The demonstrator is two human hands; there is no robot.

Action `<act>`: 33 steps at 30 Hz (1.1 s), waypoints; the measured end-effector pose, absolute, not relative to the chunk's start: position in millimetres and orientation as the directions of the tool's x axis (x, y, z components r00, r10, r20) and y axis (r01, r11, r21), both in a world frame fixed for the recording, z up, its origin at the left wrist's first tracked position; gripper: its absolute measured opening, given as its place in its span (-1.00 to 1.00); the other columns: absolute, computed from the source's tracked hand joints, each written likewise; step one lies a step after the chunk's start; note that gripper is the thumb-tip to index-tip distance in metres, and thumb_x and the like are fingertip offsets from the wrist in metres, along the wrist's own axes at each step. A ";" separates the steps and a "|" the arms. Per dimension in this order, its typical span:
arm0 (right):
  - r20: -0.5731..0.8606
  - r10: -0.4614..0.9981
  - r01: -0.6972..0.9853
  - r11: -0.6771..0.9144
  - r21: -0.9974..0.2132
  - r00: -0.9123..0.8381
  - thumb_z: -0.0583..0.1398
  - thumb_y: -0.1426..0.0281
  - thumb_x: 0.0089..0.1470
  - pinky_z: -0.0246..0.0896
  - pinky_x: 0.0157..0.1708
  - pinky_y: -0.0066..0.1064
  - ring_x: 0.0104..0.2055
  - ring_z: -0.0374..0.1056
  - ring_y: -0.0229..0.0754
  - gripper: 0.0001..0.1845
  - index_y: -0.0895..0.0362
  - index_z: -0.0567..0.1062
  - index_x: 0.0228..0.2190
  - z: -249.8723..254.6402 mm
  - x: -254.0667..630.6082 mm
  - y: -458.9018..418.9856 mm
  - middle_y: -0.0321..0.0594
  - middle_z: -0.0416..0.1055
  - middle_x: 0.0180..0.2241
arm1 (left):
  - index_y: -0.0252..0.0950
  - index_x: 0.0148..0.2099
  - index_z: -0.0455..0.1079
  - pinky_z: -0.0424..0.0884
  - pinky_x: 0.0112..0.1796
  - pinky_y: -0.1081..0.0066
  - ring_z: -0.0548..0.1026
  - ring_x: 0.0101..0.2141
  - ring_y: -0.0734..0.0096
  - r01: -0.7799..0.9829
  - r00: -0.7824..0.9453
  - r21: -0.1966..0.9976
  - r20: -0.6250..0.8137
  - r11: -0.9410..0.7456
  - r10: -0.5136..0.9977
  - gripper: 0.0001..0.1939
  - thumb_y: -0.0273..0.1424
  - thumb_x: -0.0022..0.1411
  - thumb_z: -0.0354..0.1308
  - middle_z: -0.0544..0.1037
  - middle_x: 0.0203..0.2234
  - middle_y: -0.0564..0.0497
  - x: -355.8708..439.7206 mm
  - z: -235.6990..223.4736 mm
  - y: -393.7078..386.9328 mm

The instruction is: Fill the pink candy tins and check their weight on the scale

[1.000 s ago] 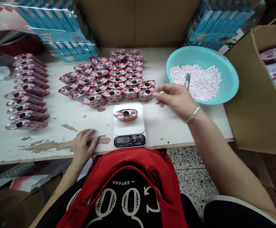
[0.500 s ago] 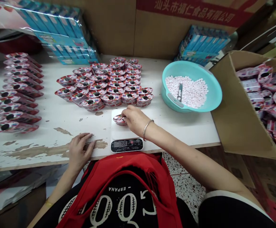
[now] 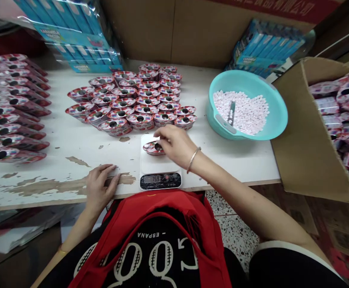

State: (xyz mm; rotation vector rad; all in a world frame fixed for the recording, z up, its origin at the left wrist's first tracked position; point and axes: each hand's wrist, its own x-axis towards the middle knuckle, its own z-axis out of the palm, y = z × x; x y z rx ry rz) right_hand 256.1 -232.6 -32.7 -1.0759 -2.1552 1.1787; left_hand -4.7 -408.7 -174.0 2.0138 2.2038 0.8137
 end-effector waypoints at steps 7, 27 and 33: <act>-0.353 0.871 -0.040 -0.389 -0.921 -0.341 0.34 0.52 -0.11 0.38 -0.03 -0.36 -0.17 0.45 -0.27 -0.80 0.13 0.52 -0.35 -31.9 302.0 -220.7 -0.23 0.50 -0.26 | -0.21 0.02 0.40 0.27 -0.02 0.19 0.41 -0.06 0.18 0.912 -0.154 0.411 0.326 0.007 0.933 -0.70 -0.30 0.24 0.14 0.47 -0.10 -0.12 -3.0 -172.3 -407.2; -0.089 0.902 0.081 -0.060 -0.995 -0.424 0.31 0.18 0.02 0.14 -0.66 -0.52 -0.64 0.20 -0.44 -0.69 0.16 0.43 -0.38 -50.5 255.0 -244.8 -0.36 0.35 -0.47 | -0.13 0.36 0.07 0.07 0.21 0.04 0.11 0.29 0.03 0.837 0.172 0.382 0.495 -0.391 0.852 -0.37 -0.18 0.30 0.09 0.16 0.30 -0.19 66.6 -111.1 -331.8; 0.040 0.956 0.063 0.061 -0.996 -0.290 0.22 0.15 0.12 0.18 -0.57 -0.51 -0.57 0.23 -0.40 -0.70 0.15 0.45 -0.33 -41.9 274.2 -222.4 -0.30 0.38 -0.43 | -0.14 0.34 0.09 -0.12 0.26 -0.04 0.02 0.34 0.01 0.828 0.325 0.301 0.431 -0.474 0.842 -0.39 -0.17 0.30 0.09 0.12 0.33 -0.16 84.9 -105.5 -311.5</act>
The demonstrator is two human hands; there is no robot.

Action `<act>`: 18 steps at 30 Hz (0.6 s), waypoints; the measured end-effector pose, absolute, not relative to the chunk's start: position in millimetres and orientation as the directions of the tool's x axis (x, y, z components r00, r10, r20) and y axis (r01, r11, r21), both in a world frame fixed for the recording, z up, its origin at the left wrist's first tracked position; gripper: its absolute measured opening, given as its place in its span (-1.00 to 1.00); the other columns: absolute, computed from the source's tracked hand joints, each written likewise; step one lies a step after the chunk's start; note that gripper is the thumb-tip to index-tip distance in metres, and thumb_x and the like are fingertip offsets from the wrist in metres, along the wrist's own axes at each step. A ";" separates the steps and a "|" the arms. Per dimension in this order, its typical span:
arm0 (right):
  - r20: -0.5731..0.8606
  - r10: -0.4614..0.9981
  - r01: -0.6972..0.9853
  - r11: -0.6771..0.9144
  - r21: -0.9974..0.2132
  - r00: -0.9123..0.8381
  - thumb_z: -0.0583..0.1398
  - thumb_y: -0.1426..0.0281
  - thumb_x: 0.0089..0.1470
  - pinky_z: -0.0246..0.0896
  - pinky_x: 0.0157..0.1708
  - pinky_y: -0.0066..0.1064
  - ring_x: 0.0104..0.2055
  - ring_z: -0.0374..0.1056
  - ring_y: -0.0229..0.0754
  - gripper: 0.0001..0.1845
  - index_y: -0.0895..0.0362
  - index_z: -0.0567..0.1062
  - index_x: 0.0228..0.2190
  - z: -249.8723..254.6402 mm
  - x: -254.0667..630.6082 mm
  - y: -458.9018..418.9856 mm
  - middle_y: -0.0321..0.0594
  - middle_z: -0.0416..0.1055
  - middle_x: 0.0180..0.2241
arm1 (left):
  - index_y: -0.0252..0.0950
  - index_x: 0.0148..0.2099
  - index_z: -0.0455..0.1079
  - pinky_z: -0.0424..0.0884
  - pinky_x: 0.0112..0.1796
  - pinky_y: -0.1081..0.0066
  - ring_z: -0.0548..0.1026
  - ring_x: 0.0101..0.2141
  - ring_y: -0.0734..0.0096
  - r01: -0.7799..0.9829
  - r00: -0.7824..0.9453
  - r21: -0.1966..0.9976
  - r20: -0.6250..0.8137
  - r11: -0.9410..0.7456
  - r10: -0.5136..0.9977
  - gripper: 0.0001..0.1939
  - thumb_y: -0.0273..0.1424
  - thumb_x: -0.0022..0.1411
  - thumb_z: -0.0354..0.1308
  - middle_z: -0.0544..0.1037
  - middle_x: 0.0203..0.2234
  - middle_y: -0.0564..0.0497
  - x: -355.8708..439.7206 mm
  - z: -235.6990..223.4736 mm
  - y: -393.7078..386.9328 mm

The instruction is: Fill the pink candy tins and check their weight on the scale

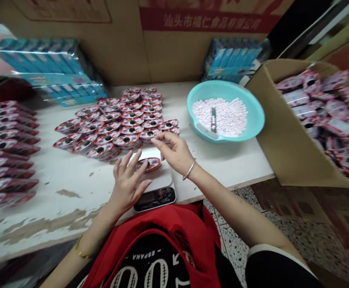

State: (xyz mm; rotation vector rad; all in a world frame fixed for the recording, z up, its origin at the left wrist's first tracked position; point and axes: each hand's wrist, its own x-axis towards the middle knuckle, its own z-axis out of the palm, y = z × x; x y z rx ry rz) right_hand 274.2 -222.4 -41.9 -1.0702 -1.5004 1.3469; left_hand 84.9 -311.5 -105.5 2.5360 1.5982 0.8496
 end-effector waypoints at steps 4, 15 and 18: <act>0.200 0.979 0.478 0.193 -0.857 -0.037 0.11 0.23 0.21 0.30 -0.35 -0.43 -0.36 0.37 -0.27 -0.72 0.17 0.46 -0.21 -35.8 340.0 -157.8 -0.15 0.46 -0.26 | -0.10 0.36 0.05 -0.03 0.25 0.01 0.10 0.31 0.02 0.813 0.282 0.340 0.480 -0.472 0.831 -0.35 -0.27 0.28 0.13 0.16 0.31 -0.14 75.8 -103.0 -306.5; -0.248 0.962 0.952 0.033 -0.305 -0.112 0.27 0.57 -0.06 0.26 -0.06 -0.39 -0.11 0.44 -0.06 -0.76 0.25 0.59 -0.26 -72.8 393.3 -67.1 0.02 0.54 -0.16 | -0.08 0.16 0.32 0.35 0.00 0.08 0.47 -0.03 0.09 0.849 0.094 0.442 0.414 -0.290 0.906 -0.60 -0.31 0.27 0.11 0.47 0.01 -0.13 13.3 -137.2 -336.3; -0.181 0.983 0.943 -0.031 -0.330 -0.031 0.19 0.59 0.02 0.26 -0.05 -0.35 -0.11 0.43 -0.06 -0.74 0.27 0.58 -0.22 -73.6 406.4 -73.9 0.01 0.55 -0.19 | -0.13 0.11 0.34 0.41 -0.07 0.16 0.49 -0.10 0.18 0.833 0.027 0.511 0.344 -0.212 0.939 -0.65 -0.35 0.27 0.10 0.50 -0.10 -0.11 14.1 -139.3 -353.8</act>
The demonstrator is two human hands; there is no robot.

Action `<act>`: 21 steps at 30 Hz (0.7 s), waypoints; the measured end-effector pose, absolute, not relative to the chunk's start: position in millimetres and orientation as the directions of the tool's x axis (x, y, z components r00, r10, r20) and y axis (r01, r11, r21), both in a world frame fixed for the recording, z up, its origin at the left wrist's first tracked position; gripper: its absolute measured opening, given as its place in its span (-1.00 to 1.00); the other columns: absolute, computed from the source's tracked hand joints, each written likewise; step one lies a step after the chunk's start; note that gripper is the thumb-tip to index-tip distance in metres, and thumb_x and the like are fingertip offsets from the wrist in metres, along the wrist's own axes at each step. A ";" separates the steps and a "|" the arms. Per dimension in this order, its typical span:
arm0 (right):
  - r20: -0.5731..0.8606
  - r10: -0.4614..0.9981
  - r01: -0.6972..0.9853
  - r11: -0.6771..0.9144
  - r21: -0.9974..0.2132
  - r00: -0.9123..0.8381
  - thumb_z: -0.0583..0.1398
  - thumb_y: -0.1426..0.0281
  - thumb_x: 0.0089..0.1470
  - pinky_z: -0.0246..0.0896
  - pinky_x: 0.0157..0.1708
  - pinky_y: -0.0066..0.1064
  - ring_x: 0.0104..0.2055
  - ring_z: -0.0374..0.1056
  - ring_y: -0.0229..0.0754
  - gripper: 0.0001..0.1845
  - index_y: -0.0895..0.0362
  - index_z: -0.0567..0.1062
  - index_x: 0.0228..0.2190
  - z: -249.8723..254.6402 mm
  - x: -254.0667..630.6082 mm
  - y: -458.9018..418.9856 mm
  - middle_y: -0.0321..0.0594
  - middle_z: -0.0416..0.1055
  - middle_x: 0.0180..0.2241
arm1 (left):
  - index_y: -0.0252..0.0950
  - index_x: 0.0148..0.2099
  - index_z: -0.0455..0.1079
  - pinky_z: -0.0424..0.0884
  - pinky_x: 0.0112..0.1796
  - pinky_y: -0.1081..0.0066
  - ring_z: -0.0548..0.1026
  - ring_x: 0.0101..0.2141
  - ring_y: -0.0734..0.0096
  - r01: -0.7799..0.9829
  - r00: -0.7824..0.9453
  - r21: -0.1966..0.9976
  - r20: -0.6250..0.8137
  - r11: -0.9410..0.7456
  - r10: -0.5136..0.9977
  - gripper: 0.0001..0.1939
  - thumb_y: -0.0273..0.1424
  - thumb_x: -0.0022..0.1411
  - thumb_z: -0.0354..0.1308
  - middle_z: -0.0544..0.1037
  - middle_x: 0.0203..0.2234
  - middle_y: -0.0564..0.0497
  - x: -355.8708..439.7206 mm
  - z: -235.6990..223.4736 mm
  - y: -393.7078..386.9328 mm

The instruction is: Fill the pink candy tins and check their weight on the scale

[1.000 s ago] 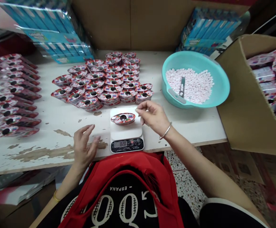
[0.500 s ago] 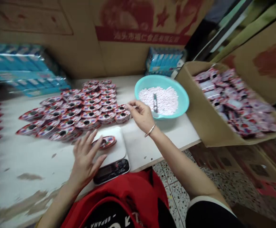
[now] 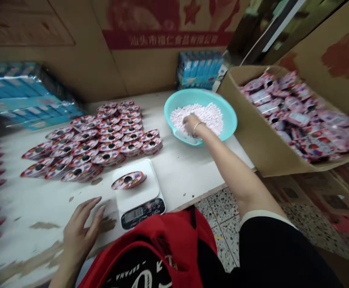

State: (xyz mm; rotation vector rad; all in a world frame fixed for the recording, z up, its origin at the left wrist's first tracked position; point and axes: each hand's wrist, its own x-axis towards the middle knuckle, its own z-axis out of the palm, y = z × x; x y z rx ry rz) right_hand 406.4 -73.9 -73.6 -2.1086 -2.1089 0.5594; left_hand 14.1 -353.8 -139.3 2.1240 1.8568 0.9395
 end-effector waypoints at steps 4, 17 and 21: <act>-0.046 0.996 0.921 -0.083 -0.380 0.071 0.16 0.61 0.02 0.25 -0.04 -0.23 -0.10 0.42 0.01 -0.81 0.27 0.58 -0.35 -72.4 431.5 -80.7 0.02 0.54 -0.31 | -0.23 0.02 0.38 0.43 -0.09 0.27 0.49 -0.12 0.28 0.810 -0.003 0.567 0.259 -0.150 0.966 -0.75 -0.37 0.30 0.08 0.50 -0.16 -0.10 17.3 -144.4 -371.2; 0.155 0.816 0.333 0.390 -0.858 -0.557 0.23 0.51 0.08 0.29 -0.36 -0.38 -0.36 0.35 -0.26 -0.92 0.12 0.54 -0.39 -16.0 283.5 -225.0 -0.24 0.47 -0.37 | -0.27 -0.10 0.46 0.41 -0.09 0.27 0.45 -0.15 0.31 0.760 -0.129 0.646 0.263 -0.075 0.956 -0.80 -0.35 0.26 0.10 0.45 -0.20 -0.09 14.1 -171.9 -383.2; 0.099 0.691 0.439 0.555 -0.706 -0.716 0.14 0.61 0.12 0.25 -0.15 -0.32 -0.21 0.34 -0.19 -0.82 0.16 0.51 -0.36 -26.9 259.9 -231.9 -0.16 0.44 -0.32 | -0.27 -0.10 0.46 0.41 -0.08 0.25 0.46 -0.14 0.30 0.749 -0.137 0.659 0.256 -0.069 0.957 -0.79 -0.35 0.26 0.10 0.45 -0.20 -0.09 13.5 -171.5 -383.7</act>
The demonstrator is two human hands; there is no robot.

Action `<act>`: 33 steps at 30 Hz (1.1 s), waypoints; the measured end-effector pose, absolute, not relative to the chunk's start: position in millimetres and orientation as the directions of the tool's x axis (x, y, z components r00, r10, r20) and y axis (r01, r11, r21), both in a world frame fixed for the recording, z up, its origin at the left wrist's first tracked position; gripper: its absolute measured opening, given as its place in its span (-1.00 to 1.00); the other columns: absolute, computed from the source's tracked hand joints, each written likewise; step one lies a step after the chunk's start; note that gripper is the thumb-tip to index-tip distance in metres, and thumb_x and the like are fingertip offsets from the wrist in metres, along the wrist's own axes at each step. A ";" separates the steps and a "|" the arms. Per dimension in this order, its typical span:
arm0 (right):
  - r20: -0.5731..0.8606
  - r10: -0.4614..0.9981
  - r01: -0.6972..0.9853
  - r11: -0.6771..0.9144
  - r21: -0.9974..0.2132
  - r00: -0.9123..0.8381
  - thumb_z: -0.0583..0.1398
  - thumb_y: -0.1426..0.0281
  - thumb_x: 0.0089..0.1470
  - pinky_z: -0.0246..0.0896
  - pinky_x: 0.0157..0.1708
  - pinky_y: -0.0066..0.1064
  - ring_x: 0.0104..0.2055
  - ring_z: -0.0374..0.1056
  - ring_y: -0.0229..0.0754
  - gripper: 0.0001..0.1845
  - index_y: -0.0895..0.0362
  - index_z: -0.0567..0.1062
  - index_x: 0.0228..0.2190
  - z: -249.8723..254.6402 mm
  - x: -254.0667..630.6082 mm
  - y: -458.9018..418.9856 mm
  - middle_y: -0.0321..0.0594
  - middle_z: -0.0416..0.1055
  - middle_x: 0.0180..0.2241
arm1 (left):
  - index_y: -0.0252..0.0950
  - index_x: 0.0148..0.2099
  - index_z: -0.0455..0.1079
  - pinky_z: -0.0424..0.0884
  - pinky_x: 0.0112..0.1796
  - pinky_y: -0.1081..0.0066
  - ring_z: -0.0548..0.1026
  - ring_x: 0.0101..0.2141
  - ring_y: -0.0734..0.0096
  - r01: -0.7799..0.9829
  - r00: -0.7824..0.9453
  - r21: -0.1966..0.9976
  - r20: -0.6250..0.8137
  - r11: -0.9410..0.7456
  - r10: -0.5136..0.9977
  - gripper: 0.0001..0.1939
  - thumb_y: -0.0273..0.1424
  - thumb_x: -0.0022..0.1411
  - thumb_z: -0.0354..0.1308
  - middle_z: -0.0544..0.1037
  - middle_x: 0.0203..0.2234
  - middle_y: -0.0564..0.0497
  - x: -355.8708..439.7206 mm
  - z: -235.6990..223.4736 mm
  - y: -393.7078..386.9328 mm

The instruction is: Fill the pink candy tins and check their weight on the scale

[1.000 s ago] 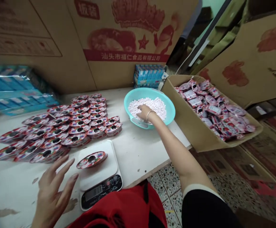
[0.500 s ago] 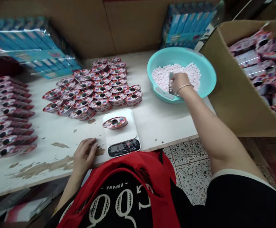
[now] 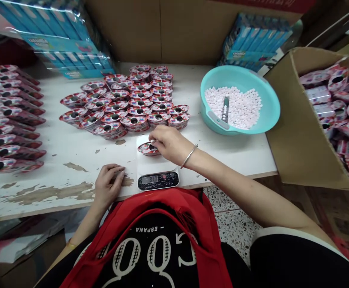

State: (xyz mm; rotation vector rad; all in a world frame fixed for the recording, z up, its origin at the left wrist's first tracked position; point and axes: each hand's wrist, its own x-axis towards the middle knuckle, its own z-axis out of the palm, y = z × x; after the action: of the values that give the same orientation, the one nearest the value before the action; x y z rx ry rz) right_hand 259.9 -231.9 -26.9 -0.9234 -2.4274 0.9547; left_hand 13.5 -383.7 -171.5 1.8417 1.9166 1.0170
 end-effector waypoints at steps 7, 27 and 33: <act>-0.025 0.645 0.537 0.613 -0.580 -0.763 0.09 0.59 0.17 0.25 -0.14 -0.31 -0.16 0.33 -0.15 -0.78 0.18 0.53 -0.27 -28.4 255.3 -233.6 -0.07 0.42 -0.20 | -0.25 -0.12 0.47 0.39 -0.09 0.23 0.46 -0.14 0.28 0.756 -0.149 0.653 0.237 -0.044 0.960 -0.80 -0.35 0.25 0.10 0.46 -0.20 -0.08 14.8 -171.3 -385.1; -0.157 0.923 0.138 -0.114 -0.984 -0.351 0.35 0.42 0.02 0.34 -0.44 -0.47 -0.33 0.40 -0.28 -0.87 0.13 0.52 -0.34 -28.5 264.3 -229.1 -0.25 0.40 -0.36 | -0.26 -0.16 0.45 0.35 -0.08 0.23 0.43 -0.15 0.29 0.769 -0.163 0.639 0.242 -0.030 0.956 -0.83 -0.34 0.25 0.10 0.43 -0.23 -0.07 22.4 -168.9 -383.0; -0.142 0.931 0.136 -0.102 -0.986 -0.336 0.30 0.48 0.04 0.37 -0.39 -0.43 -0.36 0.40 -0.27 -0.90 0.12 0.54 -0.32 -39.2 254.9 -242.6 -0.28 0.42 -0.43 | -0.26 -0.15 0.45 0.35 -0.07 0.23 0.42 -0.14 0.28 0.766 -0.163 0.642 0.235 -0.027 0.958 -0.82 -0.34 0.25 0.10 0.43 -0.22 -0.07 23.4 -167.5 -383.5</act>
State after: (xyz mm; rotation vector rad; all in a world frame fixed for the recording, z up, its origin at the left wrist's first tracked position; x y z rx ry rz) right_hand 254.9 -242.6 -39.2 -1.2039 -1.4967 1.5075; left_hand 23.4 -383.5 -167.5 1.8226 1.9718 0.9796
